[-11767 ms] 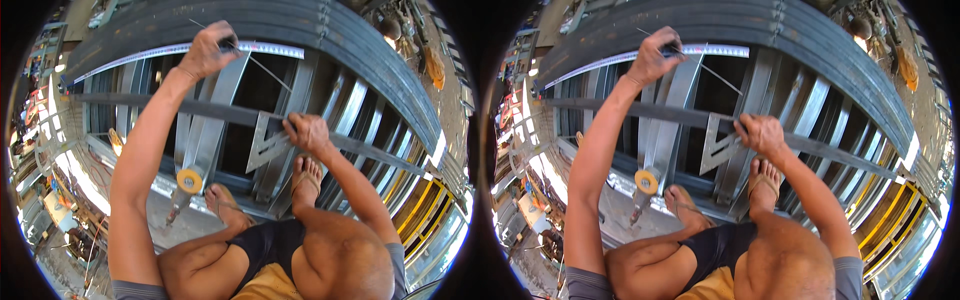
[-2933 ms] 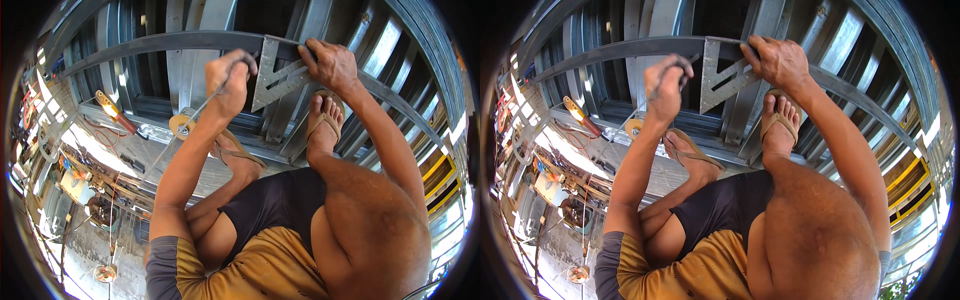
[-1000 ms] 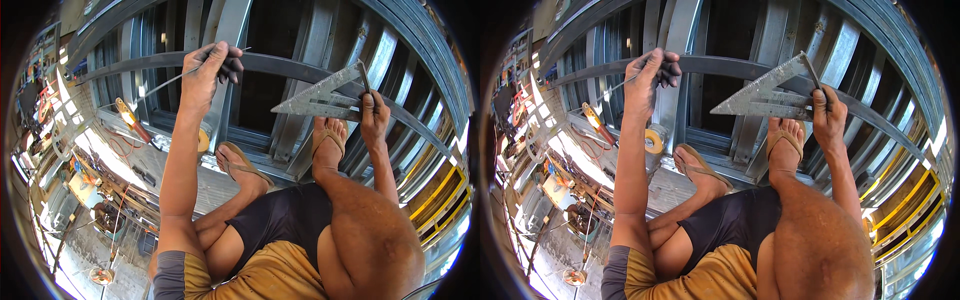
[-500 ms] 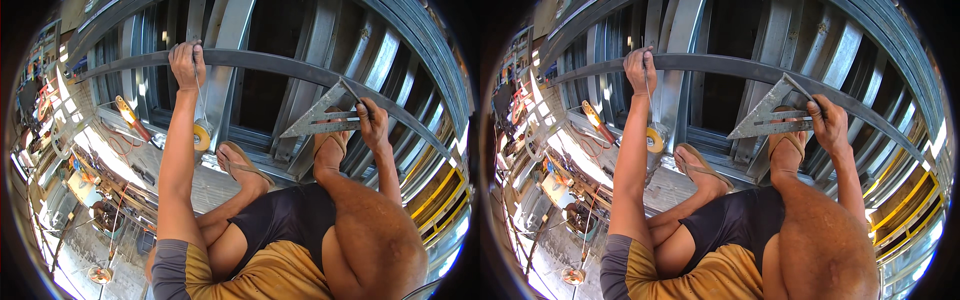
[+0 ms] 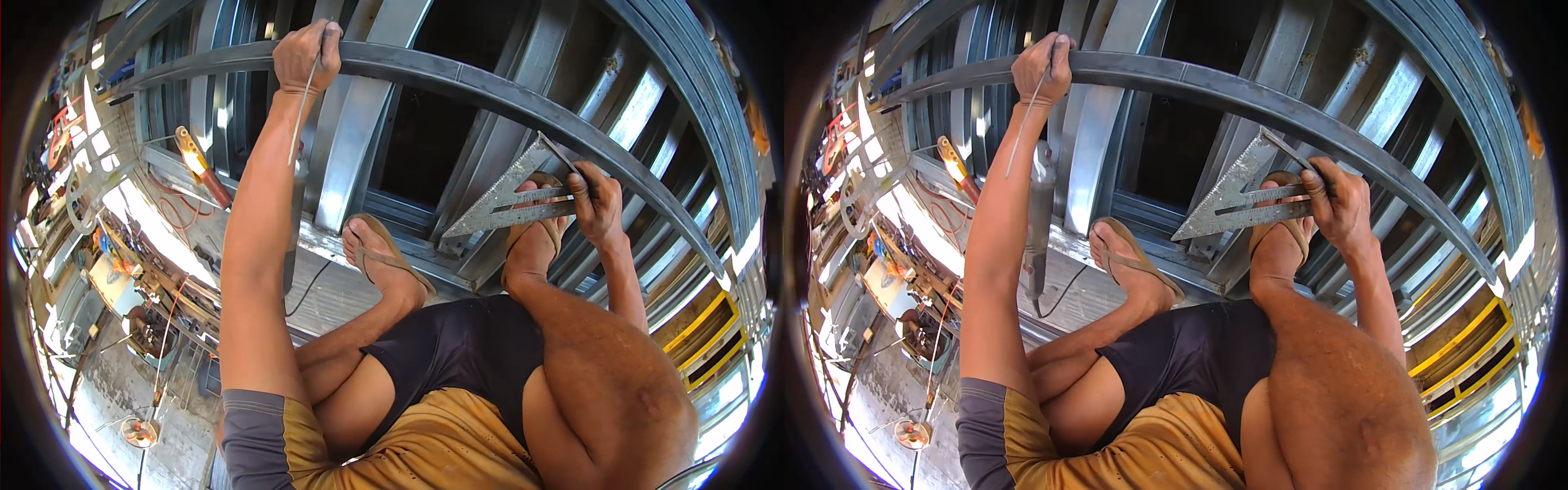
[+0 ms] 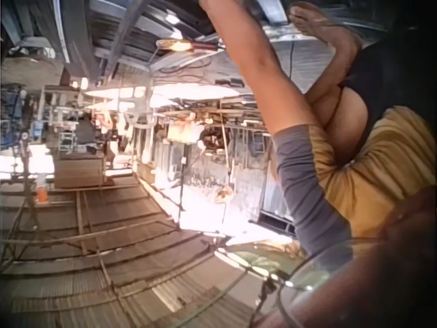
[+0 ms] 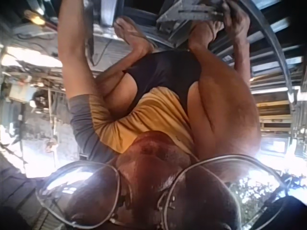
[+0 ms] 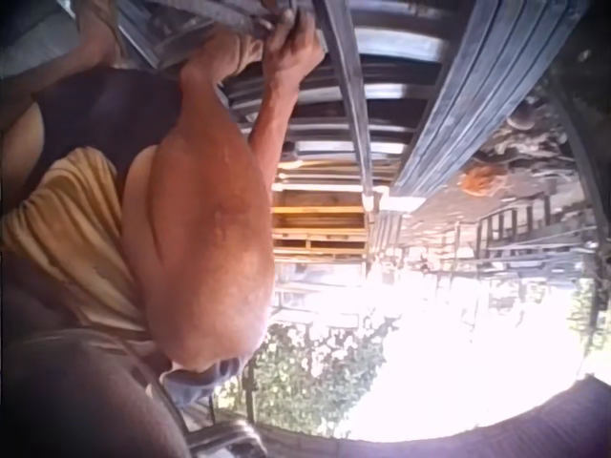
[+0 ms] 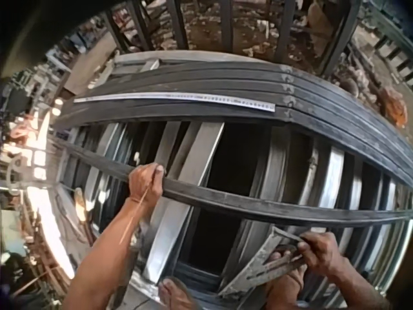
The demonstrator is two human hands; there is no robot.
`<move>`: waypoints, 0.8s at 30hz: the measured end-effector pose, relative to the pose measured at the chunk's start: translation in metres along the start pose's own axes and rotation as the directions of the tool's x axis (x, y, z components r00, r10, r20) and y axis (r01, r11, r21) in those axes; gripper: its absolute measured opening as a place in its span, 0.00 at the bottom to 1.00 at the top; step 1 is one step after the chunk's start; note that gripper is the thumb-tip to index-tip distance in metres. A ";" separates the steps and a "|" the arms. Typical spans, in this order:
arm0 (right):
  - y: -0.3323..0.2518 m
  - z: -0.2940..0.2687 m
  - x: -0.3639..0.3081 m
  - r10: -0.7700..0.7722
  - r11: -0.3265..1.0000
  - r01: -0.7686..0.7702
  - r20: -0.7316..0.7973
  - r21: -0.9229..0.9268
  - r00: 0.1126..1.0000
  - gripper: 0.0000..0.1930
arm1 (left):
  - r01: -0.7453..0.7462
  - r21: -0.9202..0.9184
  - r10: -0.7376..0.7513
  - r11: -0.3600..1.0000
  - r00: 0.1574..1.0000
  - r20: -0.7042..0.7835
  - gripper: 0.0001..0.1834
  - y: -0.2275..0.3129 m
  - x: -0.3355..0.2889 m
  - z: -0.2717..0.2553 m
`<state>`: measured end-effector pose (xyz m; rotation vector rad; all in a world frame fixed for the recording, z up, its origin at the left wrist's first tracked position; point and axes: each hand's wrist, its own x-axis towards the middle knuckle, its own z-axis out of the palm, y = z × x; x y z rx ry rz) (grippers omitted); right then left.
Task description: The person measures metal beams with a tape measure, aligns a triangle ruler, and marks cutting lines using a metal rod before handling an angle grinder.
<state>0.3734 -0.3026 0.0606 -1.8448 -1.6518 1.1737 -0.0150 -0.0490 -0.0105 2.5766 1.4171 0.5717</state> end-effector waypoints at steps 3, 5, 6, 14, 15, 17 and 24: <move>0.002 0.007 0.004 -0.061 0.998 0.061 -0.041 0.014 0.997 0.08 | 0.047 0.011 -0.047 0.999 0.999 0.017 0.15 0.000 0.000 -0.006; 0.006 0.005 0.000 -0.034 0.999 0.035 -0.020 0.042 0.999 0.07 | 0.088 0.052 -0.089 0.995 0.996 0.031 0.14 -0.002 0.002 -0.004; 0.009 -0.006 -0.006 -0.016 1.000 0.016 -0.036 0.013 0.999 0.08 | 0.092 0.028 -0.093 0.995 0.996 0.013 0.13 0.005 0.006 0.011; 0.022 -0.001 -0.010 -0.046 0.999 0.046 -0.021 -0.005 0.999 0.11 | 0.040 -0.038 -0.045 0.998 0.991 -0.123 0.09 0.005 0.000 0.002; 0.025 -0.002 -0.011 -0.063 0.998 0.063 -0.019 -0.011 0.998 0.11 | 0.055 -0.039 -0.059 0.998 0.994 -0.088 0.09 0.009 0.003 0.005; 0.029 0.004 -0.009 -0.089 0.996 0.089 -0.036 -0.012 0.995 0.12 | 0.083 -0.007 -0.084 0.996 0.995 -0.062 0.09 0.010 0.002 0.001; 0.022 0.006 -0.004 -0.095 0.993 0.098 -0.052 0.059 0.994 0.15 | 0.192 0.018 -0.192 0.981 0.981 0.002 0.10 0.017 0.011 0.002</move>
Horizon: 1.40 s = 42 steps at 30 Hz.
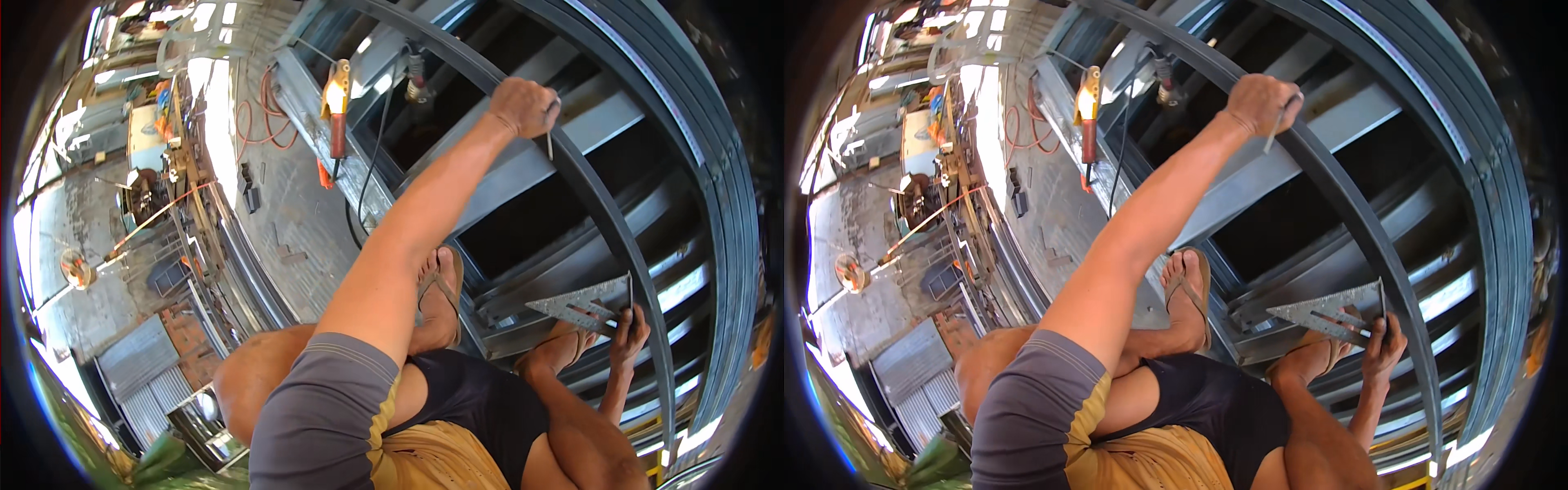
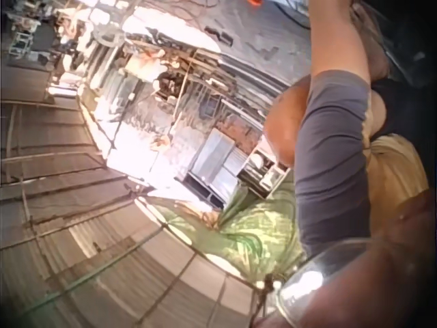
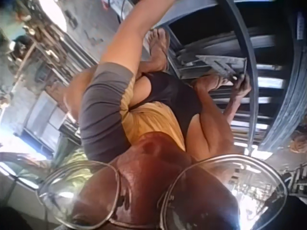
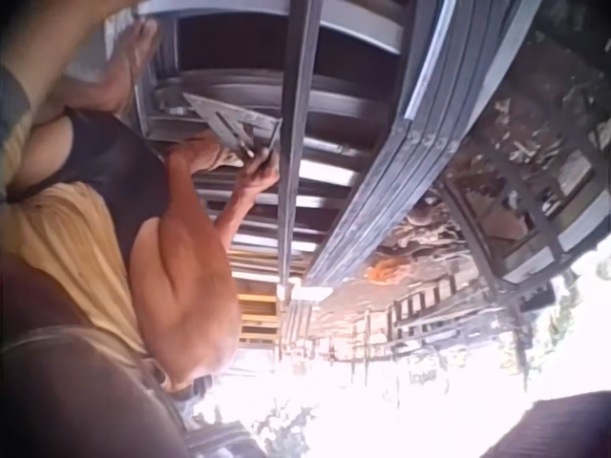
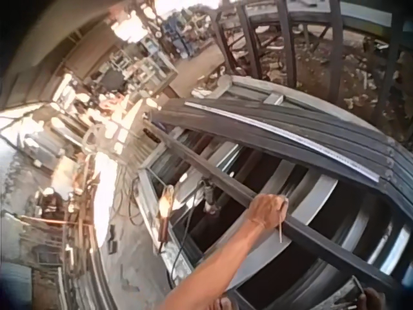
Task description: The person measures metal beams with a tape measure, aligns a triangle ruler, and marks cutting lines using a metal rod before handling an angle grinder.
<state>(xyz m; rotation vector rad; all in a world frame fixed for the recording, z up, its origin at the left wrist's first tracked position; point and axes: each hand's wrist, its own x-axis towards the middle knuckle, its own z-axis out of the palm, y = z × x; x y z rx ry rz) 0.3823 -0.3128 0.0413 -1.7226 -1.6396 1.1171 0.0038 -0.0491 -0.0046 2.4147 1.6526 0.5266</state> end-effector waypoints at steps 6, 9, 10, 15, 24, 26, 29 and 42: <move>0.002 -0.002 0.001 -0.023 0.998 0.026 0.040 -0.058 0.999 0.18 | 0.066 0.008 -0.066 0.998 0.997 0.037 0.11 0.004 0.006 -0.003; -0.004 -0.009 0.000 0.012 0.998 -0.008 0.059 -0.070 0.998 0.16 | 0.118 -0.015 -0.115 0.993 0.982 0.151 0.13 0.012 0.018 -0.001; -0.006 -0.012 -0.002 0.046 0.997 -0.041 0.065 -0.070 0.997 0.15 | 0.120 0.003 -0.119 0.993 0.979 0.163 0.15 0.013 0.021 0.001; -0.009 0.001 0.000 0.078 0.991 -0.071 0.062 -0.113 0.995 0.10 | 0.115 0.020 -0.116 0.993 0.959 0.260 0.17 0.002 0.025 0.003; -0.022 0.000 0.000 0.117 0.985 -0.108 0.058 -0.136 0.991 0.14 | 0.092 0.083 -0.114 0.992 0.938 0.326 0.19 0.002 0.031 0.005; -0.021 -0.002 0.000 0.113 0.985 -0.103 0.064 -0.136 0.992 0.14 | 0.093 0.075 -0.113 0.993 0.934 0.340 0.19 0.003 0.033 0.005; -0.019 -0.002 0.002 0.111 0.985 -0.102 0.065 -0.137 0.992 0.15 | 0.077 0.061 -0.093 0.995 0.939 0.332 0.18 0.003 0.033 0.005; -0.016 -0.009 0.005 0.135 0.983 -0.126 0.062 -0.129 0.989 0.15 | -0.149 -0.108 0.129 0.983 0.977 -0.173 0.08 -0.004 -0.009 0.005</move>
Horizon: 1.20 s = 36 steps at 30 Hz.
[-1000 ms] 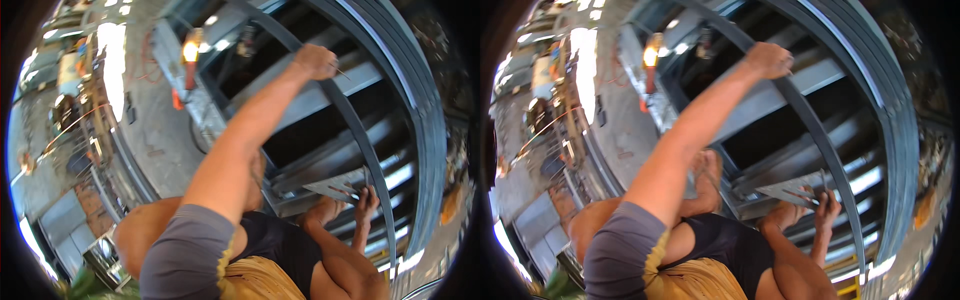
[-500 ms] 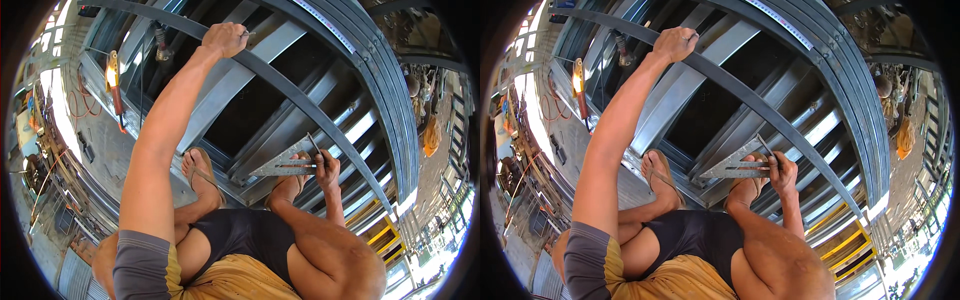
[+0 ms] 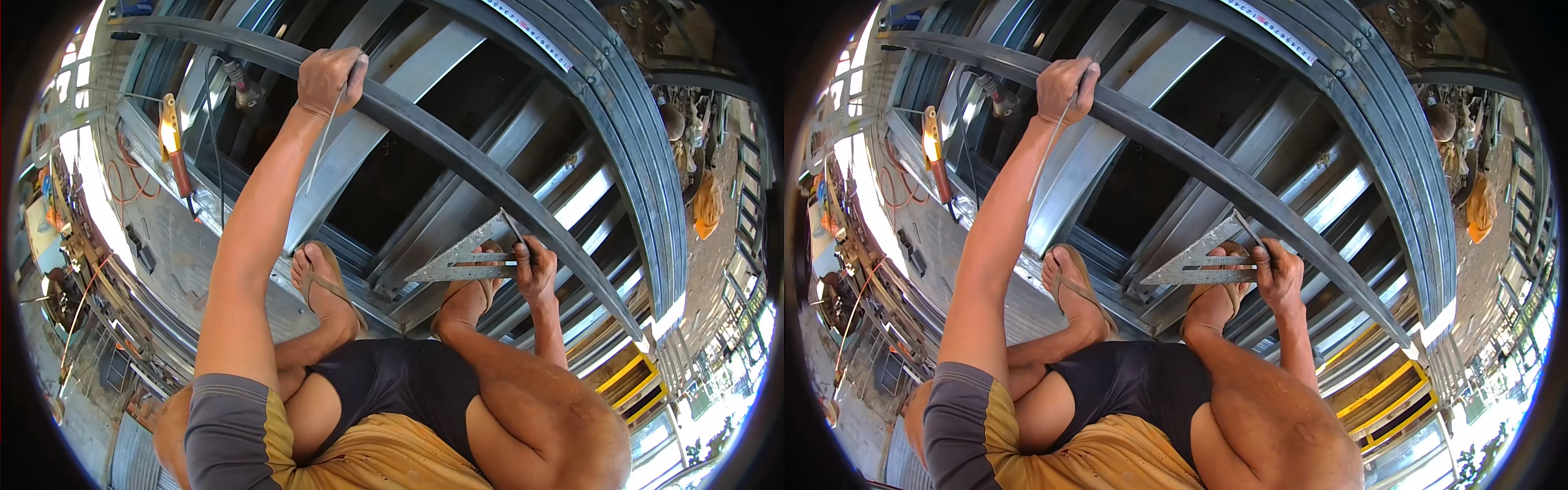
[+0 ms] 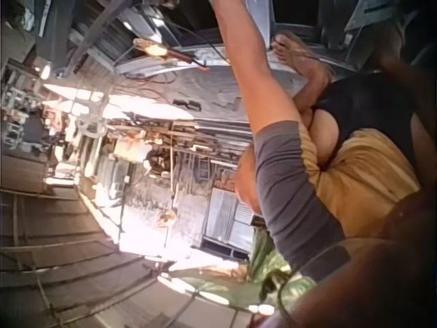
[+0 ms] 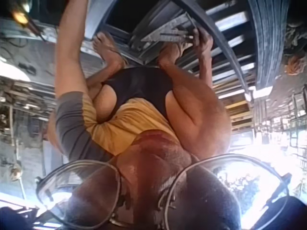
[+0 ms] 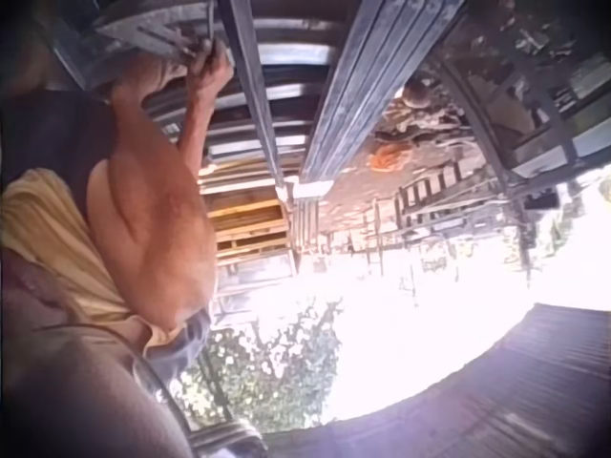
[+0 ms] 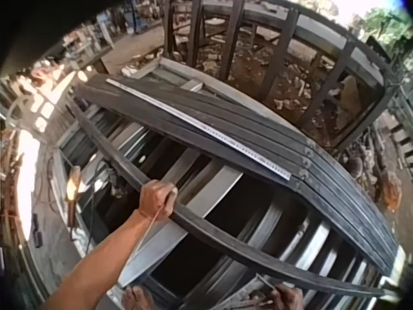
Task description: The person measures metal beams with a tape measure, aligns a triangle ruler, and marks cutting lines using a metal rod before handling an angle grinder.
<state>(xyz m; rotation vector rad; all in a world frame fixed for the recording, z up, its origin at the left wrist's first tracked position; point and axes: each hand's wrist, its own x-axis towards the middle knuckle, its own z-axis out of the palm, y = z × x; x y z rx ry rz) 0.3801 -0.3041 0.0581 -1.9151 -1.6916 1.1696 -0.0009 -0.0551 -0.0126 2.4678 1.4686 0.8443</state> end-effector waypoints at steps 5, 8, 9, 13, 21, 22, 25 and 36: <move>0.001 0.006 0.004 -0.024 0.999 0.024 0.002 0.020 1.000 0.11 | -0.104 -0.012 0.100 0.994 0.978 -0.184 0.05 -0.008 -0.017 -0.006; 0.014 0.007 0.004 -0.040 0.999 0.041 -0.037 0.010 0.999 0.11 | -0.085 0.031 0.089 0.996 0.984 -0.157 0.03 -0.003 -0.026 0.000; 0.014 0.006 0.004 -0.049 0.998 0.050 -0.051 0.031 0.998 0.11 | -0.095 0.018 0.096 0.995 0.974 -0.206 0.03 -0.001 -0.026 0.002; 0.008 0.008 0.013 -0.094 0.995 0.095 -0.016 0.026 0.995 0.13 | -0.036 -0.014 0.034 0.999 0.988 -0.154 0.04 0.000 -0.030 -0.004; -0.005 0.023 0.035 0.146 0.808 -0.154 0.061 0.569 0.987 0.24 | 0.348 -0.600 -0.324 0.721 0.934 0.152 0.10 0.070 -0.011 -0.072; -0.021 0.028 0.041 0.204 0.702 -0.240 0.133 0.671 0.970 0.24 | 0.346 -0.661 -0.255 0.666 0.938 0.234 0.09 0.082 -0.012 -0.082; -0.066 0.042 0.055 -0.021 0.496 -0.273 0.326 0.824 0.945 0.26 | 0.329 -0.677 -0.028 0.658 0.909 0.415 0.09 0.111 -0.021 -0.122; -0.140 0.115 0.060 -0.161 0.115 -0.561 0.573 0.820 0.804 0.25 | 0.382 -0.498 -0.043 0.779 0.824 0.565 0.11 0.133 -0.071 -0.164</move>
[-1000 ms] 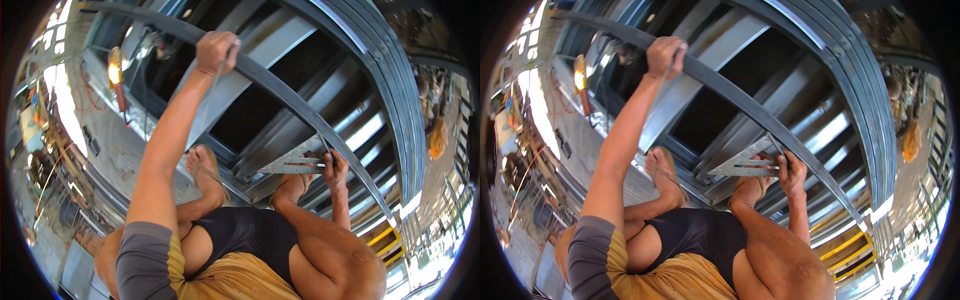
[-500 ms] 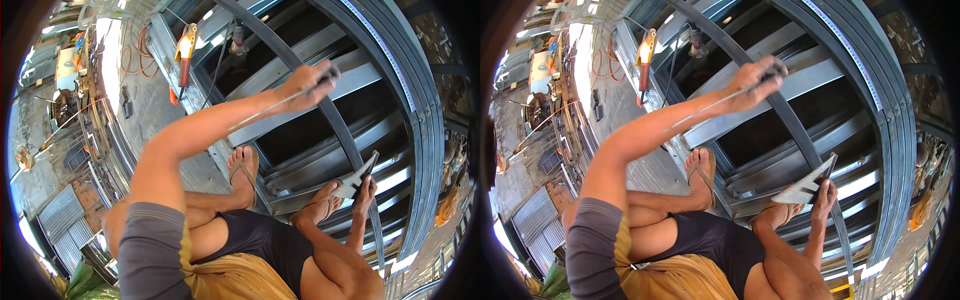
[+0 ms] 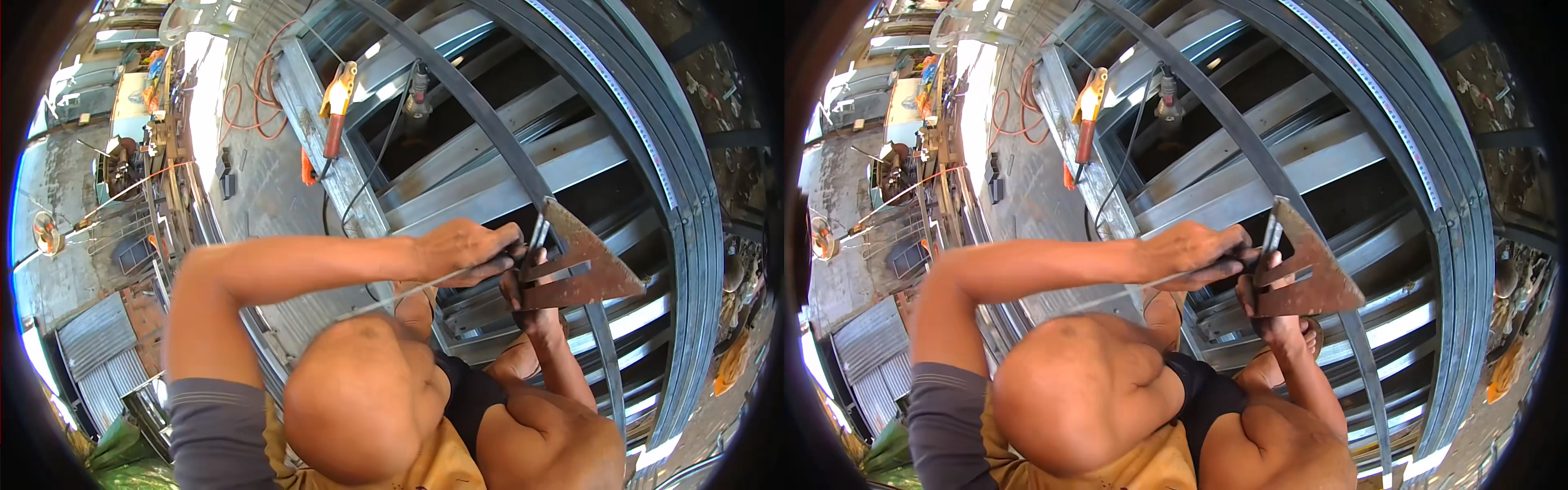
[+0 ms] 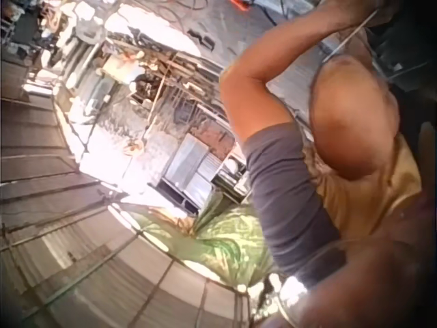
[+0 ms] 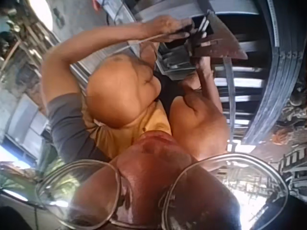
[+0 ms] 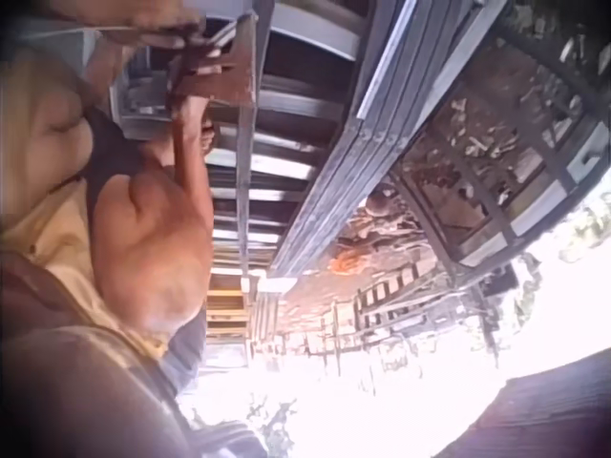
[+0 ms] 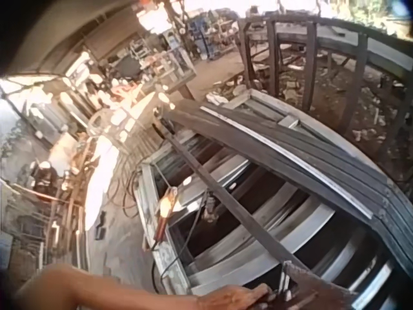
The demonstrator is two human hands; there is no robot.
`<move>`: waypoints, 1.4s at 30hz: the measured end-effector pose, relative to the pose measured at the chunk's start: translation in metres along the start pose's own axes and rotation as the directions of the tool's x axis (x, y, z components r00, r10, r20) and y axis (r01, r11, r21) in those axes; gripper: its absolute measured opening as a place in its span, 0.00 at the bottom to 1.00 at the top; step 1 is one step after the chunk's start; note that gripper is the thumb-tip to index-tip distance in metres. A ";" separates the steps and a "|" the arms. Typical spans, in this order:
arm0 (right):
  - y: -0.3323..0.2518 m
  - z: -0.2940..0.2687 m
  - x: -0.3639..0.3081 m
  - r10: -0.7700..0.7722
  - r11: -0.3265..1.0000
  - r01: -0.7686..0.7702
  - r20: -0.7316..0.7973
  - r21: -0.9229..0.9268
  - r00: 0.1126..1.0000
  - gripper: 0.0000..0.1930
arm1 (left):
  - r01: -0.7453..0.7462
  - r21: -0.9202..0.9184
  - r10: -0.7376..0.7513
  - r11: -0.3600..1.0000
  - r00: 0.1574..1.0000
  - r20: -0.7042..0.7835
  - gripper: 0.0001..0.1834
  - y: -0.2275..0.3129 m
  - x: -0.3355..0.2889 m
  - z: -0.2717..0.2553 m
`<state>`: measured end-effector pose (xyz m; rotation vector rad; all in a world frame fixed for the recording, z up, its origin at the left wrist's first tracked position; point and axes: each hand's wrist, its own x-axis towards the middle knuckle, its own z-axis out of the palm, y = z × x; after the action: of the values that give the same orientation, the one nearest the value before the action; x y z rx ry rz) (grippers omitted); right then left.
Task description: The person measures metal beams with a tape measure, aligns a triangle ruler, and marks cutting lines using a metal rod before handling an angle grinder.
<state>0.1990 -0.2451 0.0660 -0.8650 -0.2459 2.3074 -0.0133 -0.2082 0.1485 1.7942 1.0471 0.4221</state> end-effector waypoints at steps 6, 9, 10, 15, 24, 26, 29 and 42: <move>-0.010 -0.019 -0.019 -0.057 0.998 0.044 -0.395 -0.040 0.917 0.18 | -0.048 -0.021 0.045 0.999 0.990 -0.135 0.14 -0.036 0.012 0.067; -0.025 -0.033 -0.027 -0.164 0.986 0.155 -0.376 -0.055 0.912 0.18 | -0.158 0.137 0.164 0.978 0.986 -0.038 0.21 -0.050 0.021 0.068; -0.029 -0.040 -0.030 -0.170 0.985 0.153 -0.381 -0.074 0.909 0.18 | -0.158 0.185 0.183 0.970 0.975 -0.127 0.18 -0.059 0.022 0.059; -0.054 -0.068 -0.053 -0.455 0.885 0.369 -0.365 -0.283 0.813 0.21 | 0.335 0.301 0.047 0.893 0.595 -0.802 0.05 -0.120 0.008 -0.048; -0.080 -0.072 -0.055 -0.582 0.737 0.085 -0.566 -0.670 0.584 0.24 | 0.733 -0.017 -0.534 0.680 0.479 -0.697 0.24 -0.208 0.050 -0.169; -0.080 -0.074 -0.050 -0.593 0.785 0.148 -0.660 -0.602 0.461 0.25 | 0.731 0.059 -0.513 0.680 0.531 -0.674 0.27 -0.228 0.066 -0.146; -0.080 -0.115 -0.058 -0.633 0.750 0.081 -0.677 -0.657 0.374 0.19 | 0.534 -0.123 -0.393 0.836 0.427 -0.815 0.30 -0.256 0.080 -0.119; -0.161 -0.185 -0.109 -0.865 0.493 -0.135 -0.501 -0.859 0.029 0.23 | 0.181 -0.512 -0.542 0.840 0.355 -0.762 0.11 -0.318 0.022 -0.129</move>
<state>0.4633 -0.2000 0.0427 -2.1585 -0.7735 0.4590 -0.2366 -0.0689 -0.0723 0.8411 1.9241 1.2773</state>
